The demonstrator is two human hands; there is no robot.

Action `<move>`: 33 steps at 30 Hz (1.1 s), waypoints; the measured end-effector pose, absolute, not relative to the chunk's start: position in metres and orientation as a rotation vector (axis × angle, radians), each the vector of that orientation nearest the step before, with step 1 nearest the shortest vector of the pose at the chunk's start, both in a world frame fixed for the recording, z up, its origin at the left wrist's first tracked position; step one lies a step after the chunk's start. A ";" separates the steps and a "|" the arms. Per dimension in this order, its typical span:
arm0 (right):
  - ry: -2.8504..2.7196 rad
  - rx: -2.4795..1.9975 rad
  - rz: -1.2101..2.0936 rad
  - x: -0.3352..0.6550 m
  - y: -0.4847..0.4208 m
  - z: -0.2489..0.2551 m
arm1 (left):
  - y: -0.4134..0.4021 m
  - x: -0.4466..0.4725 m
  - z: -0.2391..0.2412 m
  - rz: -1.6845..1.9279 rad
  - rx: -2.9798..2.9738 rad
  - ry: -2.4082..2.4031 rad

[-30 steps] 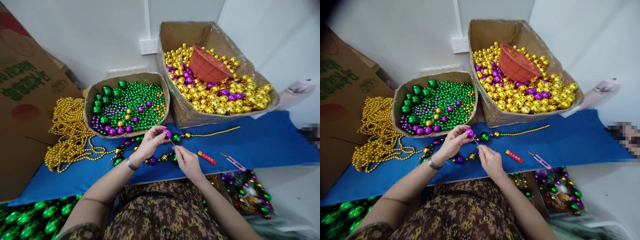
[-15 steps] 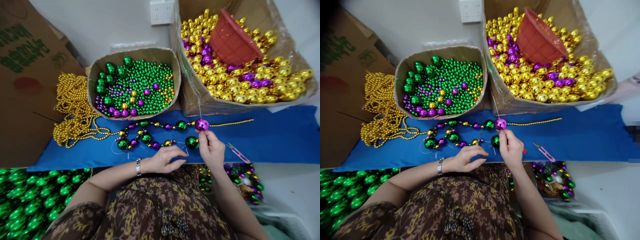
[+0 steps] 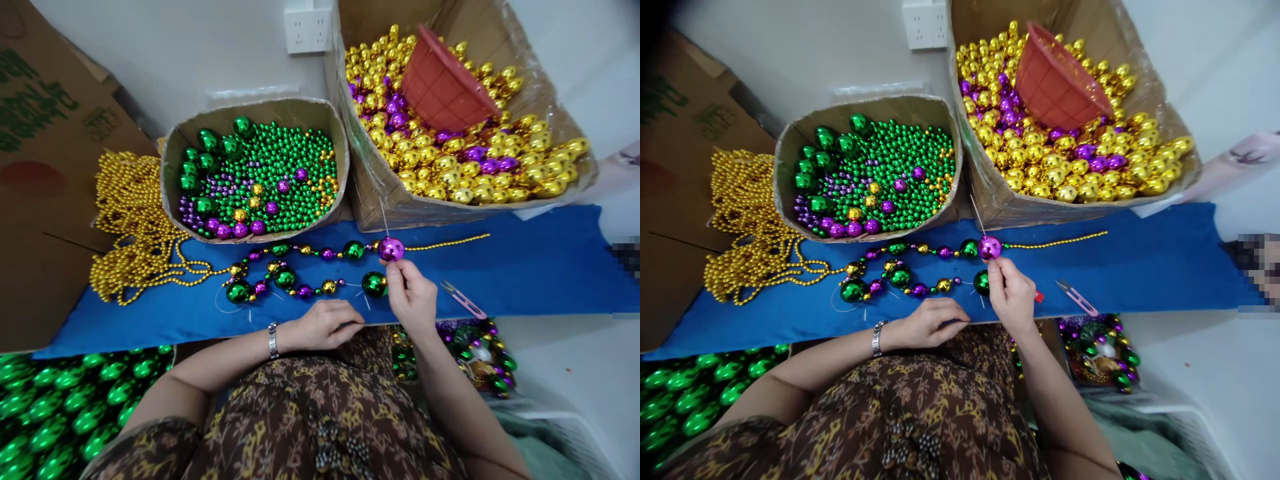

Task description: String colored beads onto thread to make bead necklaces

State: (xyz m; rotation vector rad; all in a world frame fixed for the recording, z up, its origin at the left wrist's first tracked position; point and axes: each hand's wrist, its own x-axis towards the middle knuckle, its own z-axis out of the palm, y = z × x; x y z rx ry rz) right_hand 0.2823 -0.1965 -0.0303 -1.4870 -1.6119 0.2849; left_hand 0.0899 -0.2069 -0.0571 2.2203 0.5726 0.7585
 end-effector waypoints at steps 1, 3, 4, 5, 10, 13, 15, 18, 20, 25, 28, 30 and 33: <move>-1.608 -1.488 0.304 0.283 -0.196 -0.031 | -0.205 0.090 -0.058 0.790 2.205 0.606; -1.595 -1.495 0.362 0.284 -0.196 -0.032 | -0.201 0.090 -0.059 0.878 2.144 0.713; -1.588 -1.498 0.399 0.285 -0.195 -0.033 | -0.197 0.090 -0.059 0.928 2.094 0.783; -1.580 -1.500 0.435 0.286 -0.195 -0.035 | -0.193 0.090 -0.059 0.980 2.022 0.859; -1.582 -1.472 0.535 0.285 -0.193 -0.047 | -0.162 0.096 -0.046 1.175 1.556 0.993; -1.652 -1.440 0.543 0.279 -0.192 -0.057 | -0.141 0.103 -0.030 1.204 1.470 0.906; -1.697 -1.412 0.544 0.275 -0.190 -0.061 | -0.130 0.109 -0.024 1.193 1.453 0.871; -1.716 -1.396 0.579 0.273 -0.188 -0.065 | -0.123 0.117 -0.023 1.176 1.415 0.885; -1.713 -1.395 0.604 0.274 -0.188 -0.066 | -0.123 0.120 -0.025 1.166 1.387 0.908; -1.691 -1.426 0.565 0.280 -0.189 -0.067 | -0.110 0.103 -0.014 1.198 1.541 0.976; -1.689 -1.427 0.528 0.282 -0.189 -0.066 | -0.076 0.078 0.002 1.238 1.860 1.178; -1.701 -1.416 0.509 0.281 -0.188 -0.065 | -0.047 0.062 0.008 1.093 2.071 1.394; -1.719 -1.396 0.480 0.279 -0.187 -0.064 | -0.013 0.047 0.004 0.554 2.298 1.614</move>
